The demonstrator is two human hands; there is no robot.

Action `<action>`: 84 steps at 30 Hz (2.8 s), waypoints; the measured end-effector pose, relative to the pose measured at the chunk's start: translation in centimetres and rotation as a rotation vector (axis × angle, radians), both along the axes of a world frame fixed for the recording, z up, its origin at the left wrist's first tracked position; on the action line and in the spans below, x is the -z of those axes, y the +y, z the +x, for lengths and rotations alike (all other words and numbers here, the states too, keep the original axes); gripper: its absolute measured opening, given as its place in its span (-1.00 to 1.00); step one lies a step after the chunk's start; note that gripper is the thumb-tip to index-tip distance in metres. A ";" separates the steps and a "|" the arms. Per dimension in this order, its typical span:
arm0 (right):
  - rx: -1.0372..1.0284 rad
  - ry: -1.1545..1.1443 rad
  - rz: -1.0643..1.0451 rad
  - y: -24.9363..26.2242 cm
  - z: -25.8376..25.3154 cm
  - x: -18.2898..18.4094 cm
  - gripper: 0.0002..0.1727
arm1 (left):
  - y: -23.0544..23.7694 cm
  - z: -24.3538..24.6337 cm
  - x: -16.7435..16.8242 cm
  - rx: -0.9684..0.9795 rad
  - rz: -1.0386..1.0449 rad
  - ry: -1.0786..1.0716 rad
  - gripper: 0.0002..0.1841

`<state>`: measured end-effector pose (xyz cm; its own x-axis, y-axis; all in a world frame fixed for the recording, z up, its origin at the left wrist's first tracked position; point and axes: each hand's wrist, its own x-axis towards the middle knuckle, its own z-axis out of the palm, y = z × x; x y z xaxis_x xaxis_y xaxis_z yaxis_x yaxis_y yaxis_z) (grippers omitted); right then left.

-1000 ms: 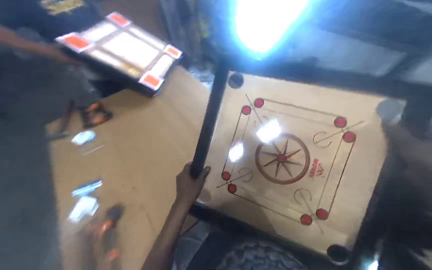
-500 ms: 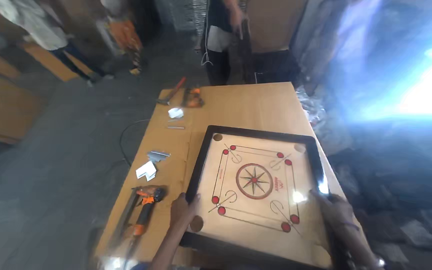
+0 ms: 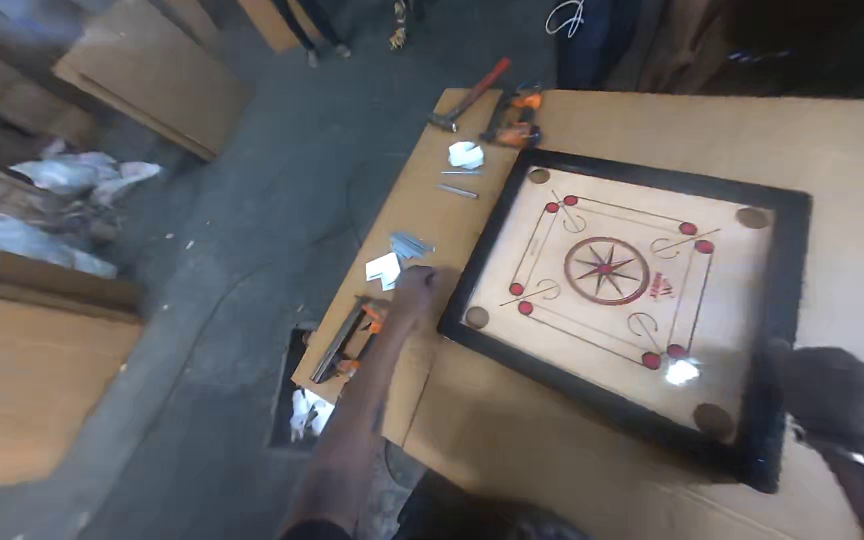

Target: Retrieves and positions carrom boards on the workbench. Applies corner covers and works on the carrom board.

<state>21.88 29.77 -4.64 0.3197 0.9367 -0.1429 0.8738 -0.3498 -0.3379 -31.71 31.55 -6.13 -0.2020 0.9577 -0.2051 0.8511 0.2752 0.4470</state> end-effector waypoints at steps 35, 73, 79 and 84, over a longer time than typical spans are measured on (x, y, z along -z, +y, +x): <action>-0.681 1.375 -0.324 -10.9 -35.6 -6.1 -0.87 | -16.4 -6.0 -9.7 -0.113 -0.061 -1.128 -0.61; -0.245 1.640 -0.547 -16.0 -32.7 -6.8 -0.90 | -26.0 2.9 -8.3 0.004 0.380 -0.652 -0.78; -0.324 1.622 -0.703 -15.2 -35.7 -6.7 -0.82 | -26.4 -1.2 -7.9 -0.289 0.273 -0.843 -0.87; -0.453 1.454 -0.634 -14.2 -37.2 -5.7 -0.86 | -28.5 -13.9 -3.9 -0.809 0.586 -0.537 -0.79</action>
<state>-15.30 15.56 1.02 -0.6824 0.5896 -0.4322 0.0359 -0.5634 -0.8254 -45.65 3.07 -2.23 -0.8266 0.5626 -0.0144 0.1779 0.2856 0.9417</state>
